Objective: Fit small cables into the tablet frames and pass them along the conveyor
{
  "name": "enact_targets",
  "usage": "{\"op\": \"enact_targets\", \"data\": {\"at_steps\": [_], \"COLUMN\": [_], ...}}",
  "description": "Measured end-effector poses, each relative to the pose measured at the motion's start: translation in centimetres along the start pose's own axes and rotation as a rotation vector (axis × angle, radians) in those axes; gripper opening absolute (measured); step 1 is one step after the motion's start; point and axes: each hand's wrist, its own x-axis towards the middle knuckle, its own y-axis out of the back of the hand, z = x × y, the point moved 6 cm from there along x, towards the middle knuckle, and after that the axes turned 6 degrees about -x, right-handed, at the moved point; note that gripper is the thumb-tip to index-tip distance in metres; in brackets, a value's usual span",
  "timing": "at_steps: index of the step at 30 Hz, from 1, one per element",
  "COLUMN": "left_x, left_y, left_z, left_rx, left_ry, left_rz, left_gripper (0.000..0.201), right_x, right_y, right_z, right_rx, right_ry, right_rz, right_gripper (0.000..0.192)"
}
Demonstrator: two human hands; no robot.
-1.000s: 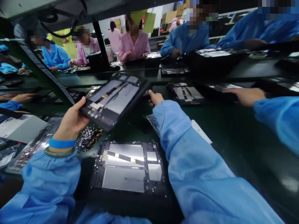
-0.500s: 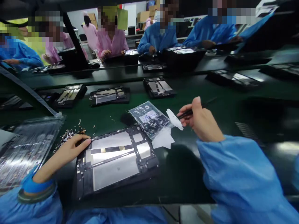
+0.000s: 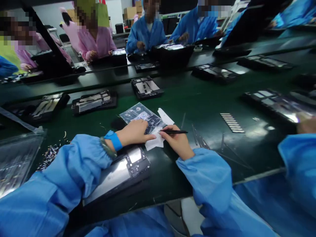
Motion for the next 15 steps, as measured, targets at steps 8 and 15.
{"op": "enact_targets", "data": {"at_steps": [8, 15], "left_x": [1.9, 1.9], "left_y": [-1.6, -1.6], "left_z": [-0.2, -0.2], "left_rx": [0.033, 0.01], "left_ry": [0.005, -0.072], "left_rz": [-0.012, -0.04], "left_gripper": [0.026, 0.025], "right_x": [-1.2, -1.4], "right_y": [0.5, 0.0], "right_z": [-0.3, -0.8], "right_rx": [-0.021, -0.071], "right_ry": [0.098, 0.155], "right_rz": [0.08, 0.079], "right_gripper": [0.027, 0.022]}}
